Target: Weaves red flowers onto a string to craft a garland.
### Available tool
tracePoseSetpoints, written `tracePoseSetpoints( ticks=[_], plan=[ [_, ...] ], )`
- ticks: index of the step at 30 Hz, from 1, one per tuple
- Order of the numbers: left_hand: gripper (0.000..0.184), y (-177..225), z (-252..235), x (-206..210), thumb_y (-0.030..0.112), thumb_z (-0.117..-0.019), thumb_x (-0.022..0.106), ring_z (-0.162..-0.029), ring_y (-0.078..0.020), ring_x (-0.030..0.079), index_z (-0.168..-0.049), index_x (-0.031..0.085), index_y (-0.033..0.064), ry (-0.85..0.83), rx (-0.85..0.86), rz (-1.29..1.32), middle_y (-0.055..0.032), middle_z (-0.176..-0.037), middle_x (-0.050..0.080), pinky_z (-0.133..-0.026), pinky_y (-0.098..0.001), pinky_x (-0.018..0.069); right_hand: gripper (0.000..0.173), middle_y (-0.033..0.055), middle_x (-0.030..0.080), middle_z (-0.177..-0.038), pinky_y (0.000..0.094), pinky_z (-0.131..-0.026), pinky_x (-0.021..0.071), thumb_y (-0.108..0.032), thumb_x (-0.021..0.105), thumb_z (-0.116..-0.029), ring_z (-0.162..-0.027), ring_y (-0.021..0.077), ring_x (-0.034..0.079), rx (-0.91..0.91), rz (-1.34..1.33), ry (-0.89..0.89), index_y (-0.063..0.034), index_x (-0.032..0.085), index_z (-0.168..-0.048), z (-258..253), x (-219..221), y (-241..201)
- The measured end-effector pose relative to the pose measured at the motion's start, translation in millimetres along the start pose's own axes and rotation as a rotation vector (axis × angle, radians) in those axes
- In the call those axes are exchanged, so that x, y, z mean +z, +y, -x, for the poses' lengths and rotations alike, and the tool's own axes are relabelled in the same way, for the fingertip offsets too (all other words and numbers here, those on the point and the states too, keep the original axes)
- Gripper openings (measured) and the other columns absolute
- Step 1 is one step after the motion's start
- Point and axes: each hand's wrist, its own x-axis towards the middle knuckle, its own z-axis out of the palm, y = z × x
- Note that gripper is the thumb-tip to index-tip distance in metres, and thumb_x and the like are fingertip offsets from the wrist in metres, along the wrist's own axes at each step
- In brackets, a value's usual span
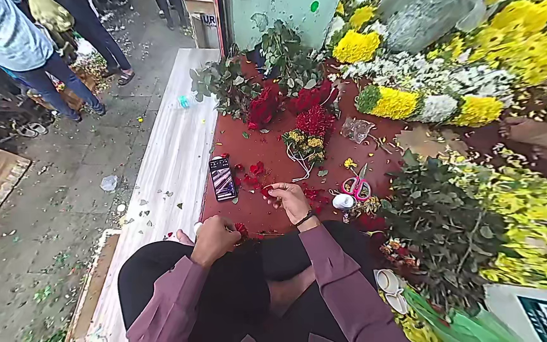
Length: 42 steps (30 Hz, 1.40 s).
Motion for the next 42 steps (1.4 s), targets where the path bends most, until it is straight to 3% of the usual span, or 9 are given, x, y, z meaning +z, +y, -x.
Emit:
tracePoseSetpoints(
  ticks=[22,25,27,29,31,34,38,40,42],
  plan=[
    [0.022,0,1,-1,0.041,-0.0801,0.074,-0.077,-0.0218,0.069,-0.09,0.078,0.0214,0.008,0.015,-0.001,-0.0007,-0.08,0.072,-0.072,-0.0565,0.0544,0.021,0.0115,0.074,-0.088,0.0274,-0.061,0.0531,-0.002,0.058,-0.0985,-0.065,0.0136,0.063,-0.027,0.174,-0.027,-0.0029,0.078,-0.106,-4,5,12],
    [0.022,0,2,-1,0.041,-0.0802,0.074,-0.076,-0.0212,0.069,-0.091,0.078,0.0222,0.004,0.006,-0.003,-0.0001,-0.08,0.073,-0.072,-0.0564,0.0549,0.024,0.0087,0.074,-0.09,0.0302,-0.064,0.0551,-0.004,0.055,-0.0992,-0.069,0.0141,0.065,-0.029,0.367,-0.041,-0.0063,0.079,-0.106,-7,-1,10],
    [0.021,0,2,-1,0.041,-0.0801,0.074,-0.076,-0.0215,0.069,-0.091,0.078,0.0225,-0.007,-0.004,-0.009,-0.0002,-0.08,0.073,-0.072,-0.0565,0.0545,0.022,0.0063,0.074,-0.09,0.0387,-0.069,0.0556,-0.011,0.058,-0.098,-0.076,0.0176,0.067,0.049,0.794,-0.049,-0.0126,0.08,-0.099,-10,-20,1],
    [0.022,1,4,0,0.041,-0.08,0.075,-0.078,-0.0218,0.069,-0.092,0.078,0.0226,-0.017,-0.019,-0.015,-0.0002,-0.081,0.073,-0.073,-0.0564,0.0542,0.021,0.0118,0.076,-0.103,0.0616,-0.088,0.0531,-0.028,0.063,-0.095,-0.102,0.0328,0.07,0.284,1.27,0.032,-0.0159,0.08,-0.097,-11,-41,-9],
    [0.022,4,7,-2,0.041,-0.0809,0.075,-0.079,-0.0222,0.07,-0.093,0.078,0.0219,-0.024,-0.011,-0.022,-0.0007,-0.081,0.073,-0.074,-0.0566,0.055,0.025,0.019,0.073,-0.11,0.0721,-0.094,0.0439,-0.032,0.065,-0.0919,-0.114,0.0432,0.064,0.4,1.417,0.221,-0.0112,0.077,-0.099,-12,-55,-15],
    [0.022,10,12,-2,0.041,-0.0802,0.076,-0.08,-0.0232,0.068,-0.09,0.079,0.0226,-0.031,0.011,-0.022,-0.0009,-0.08,0.072,-0.076,-0.0571,0.0536,0.016,0.0178,0.074,-0.094,0.0708,-0.075,0.0509,-0.027,0.067,-0.0919,-0.093,0.0422,0.07,0.17,1.352,0.296,-0.0136,0.076,-0.09,-35,-55,-14],
    [0.02,9,11,0,0.041,-0.0803,0.075,-0.08,-0.0228,0.068,-0.088,0.079,0.0237,-0.069,0.022,-0.027,-0.0003,-0.079,0.071,-0.075,-0.0552,0.0534,0.018,0.012,0.074,-0.098,0.0661,-0.069,0.0558,-0.019,0.068,-0.092,-0.085,0.0362,0.071,-0.103,1.114,0.139,-0.0191,0.075,-0.108,-81,-31,24],
    [0.019,6,9,1,0.041,-0.0798,0.075,-0.08,-0.0227,0.068,-0.087,0.079,0.0239,-0.072,0.012,-0.023,0.0002,-0.079,0.071,-0.075,-0.0547,0.0531,0.022,0.0131,0.073,-0.091,0.0634,-0.066,0.0547,-0.038,0.068,-0.0949,-0.08,0.0359,0.07,-0.083,1.113,0.164,-0.0177,0.074,-0.102,-93,-8,30],
    [0.019,4,5,2,0.041,-0.08,0.074,-0.081,-0.0236,0.067,-0.086,0.078,0.0232,-0.071,0.013,-0.017,-0.0006,-0.079,0.071,-0.075,-0.055,0.0528,0.052,0.0157,0.07,-0.083,0.0623,-0.063,0.0517,-0.065,0.064,-0.0892,-0.078,0.0374,0.068,0.017,1.143,0.251,-0.0141,0.072,-0.091,-110,12,33]
  ],
)
